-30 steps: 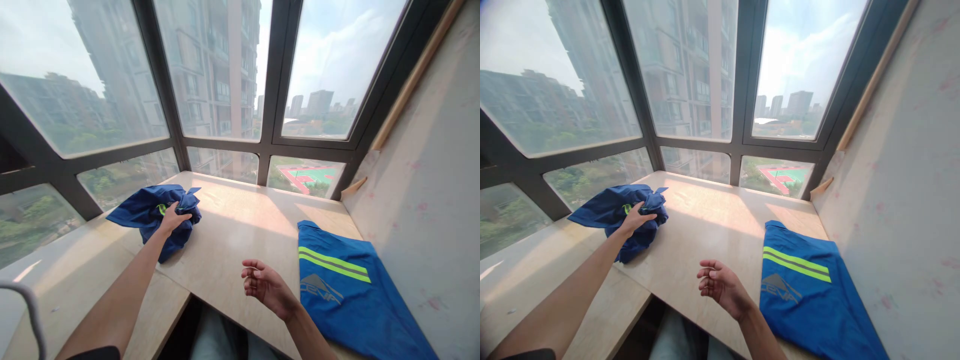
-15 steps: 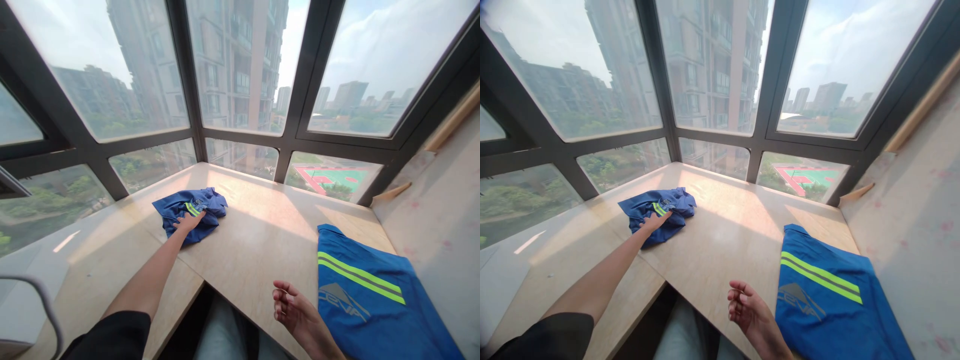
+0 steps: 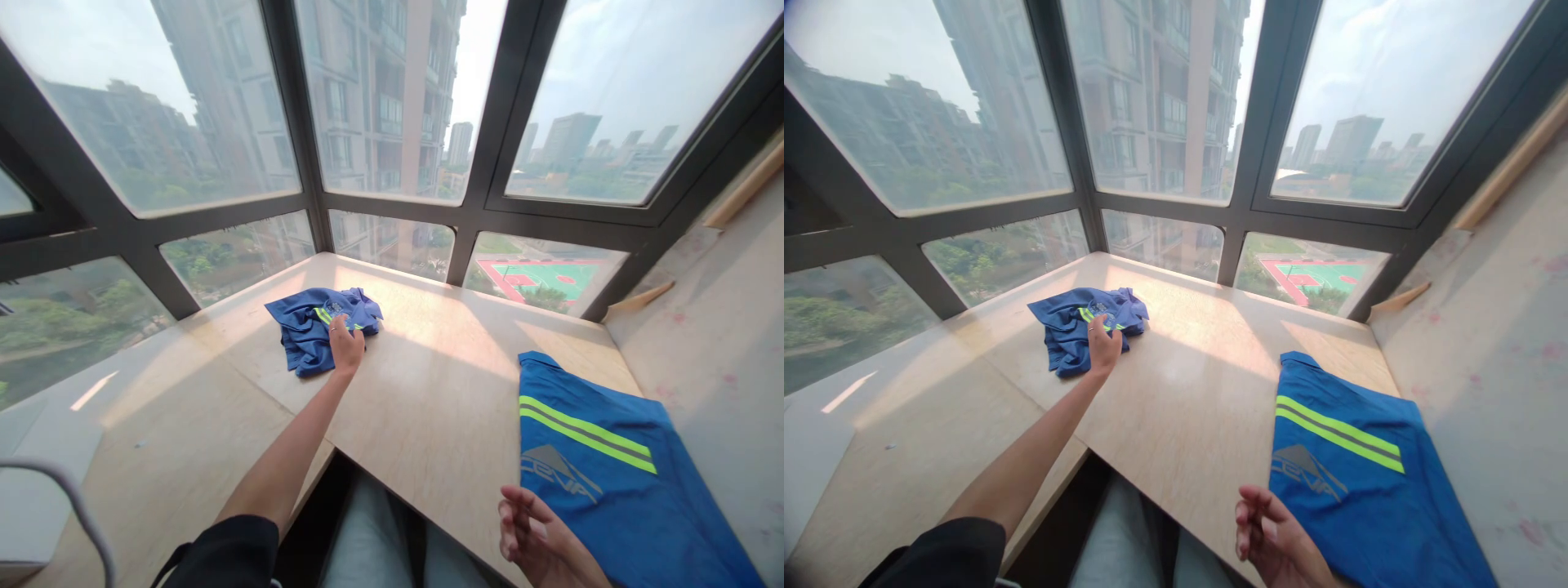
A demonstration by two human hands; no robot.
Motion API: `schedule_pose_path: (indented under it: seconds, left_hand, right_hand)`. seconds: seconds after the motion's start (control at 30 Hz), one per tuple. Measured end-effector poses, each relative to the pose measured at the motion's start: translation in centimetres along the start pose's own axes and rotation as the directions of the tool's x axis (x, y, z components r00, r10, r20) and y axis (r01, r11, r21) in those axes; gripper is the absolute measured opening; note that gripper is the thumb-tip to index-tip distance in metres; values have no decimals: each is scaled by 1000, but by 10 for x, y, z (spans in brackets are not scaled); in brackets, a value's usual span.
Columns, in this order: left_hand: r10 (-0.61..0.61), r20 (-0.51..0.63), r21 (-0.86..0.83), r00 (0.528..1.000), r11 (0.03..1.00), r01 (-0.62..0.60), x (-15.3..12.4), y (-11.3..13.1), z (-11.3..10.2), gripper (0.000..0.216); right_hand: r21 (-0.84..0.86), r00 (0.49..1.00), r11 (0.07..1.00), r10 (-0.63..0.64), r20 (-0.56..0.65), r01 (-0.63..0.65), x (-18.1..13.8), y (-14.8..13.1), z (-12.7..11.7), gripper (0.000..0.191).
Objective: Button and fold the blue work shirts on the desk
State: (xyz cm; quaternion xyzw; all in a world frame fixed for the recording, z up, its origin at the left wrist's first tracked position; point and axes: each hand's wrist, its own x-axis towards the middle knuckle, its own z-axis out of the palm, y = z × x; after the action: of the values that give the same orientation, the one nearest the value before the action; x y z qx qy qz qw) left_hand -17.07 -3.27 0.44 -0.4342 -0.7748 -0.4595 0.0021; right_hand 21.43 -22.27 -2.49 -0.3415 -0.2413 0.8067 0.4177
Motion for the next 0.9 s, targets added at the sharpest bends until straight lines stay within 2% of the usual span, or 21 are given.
schedule_pose_path:
  seconds: [0.1,0.17,0.2,0.27,0.33,0.4,0.43,0.57,0.63,0.7,0.73,0.83,0.9]
  left_hand:
    - [282,0,-276,959,922,-271,-45,56,21,41]
    - [453,91,-411,887,828,-380,-88,97,29,34]
    - [530,162,-475,833,781,-405,-112,117,31,33]
    - [654,299,-603,695,694,-393,-162,151,32,38]
    - [762,395,-714,513,606,-350,-208,177,32,49]
    - [825,442,-781,352,547,-302,-247,193,35,53]
    - [839,457,-802,296,532,-269,-262,198,38,53]
    - [830,532,-825,165,553,-120,-302,202,59,60]
    - [819,566,-806,98,574,-141,-313,198,69,70]
    - [808,585,-783,66,584,-213,-321,194,77,71]
    - [804,590,-772,72,588,-243,-325,192,79,64]
    - [797,590,-755,132,602,-262,-329,189,83,27]
    - [782,598,-757,175,623,-198,-328,191,82,13]
  right_hand:
    - [-40,993,994,-103,-63,101,-12,-12,-6,38]
    - [-76,980,982,-177,-89,171,-20,-23,-10,37]
    - [-88,973,975,-211,-98,203,-23,-29,-12,36]
    - [-96,953,959,-276,-124,265,-29,-40,-17,36]
    - [-92,926,941,-337,-167,326,-36,-49,-24,34]
    - [-102,893,918,-396,-215,383,-45,-56,-33,32]
    - [-114,874,907,-422,-243,406,-50,-58,-39,31]
    - [-179,782,865,-501,-371,470,-75,-62,-62,30]
    - [-231,729,847,-530,-432,479,-85,-62,-72,32]
    - [-311,681,833,-553,-480,458,-90,-61,-82,35]
    - [-351,661,827,-562,-498,438,-91,-60,-86,37]
    - [-432,623,810,-584,-521,397,-91,-56,-94,40]
    - [-456,602,793,-605,-521,403,-90,-53,-96,40]
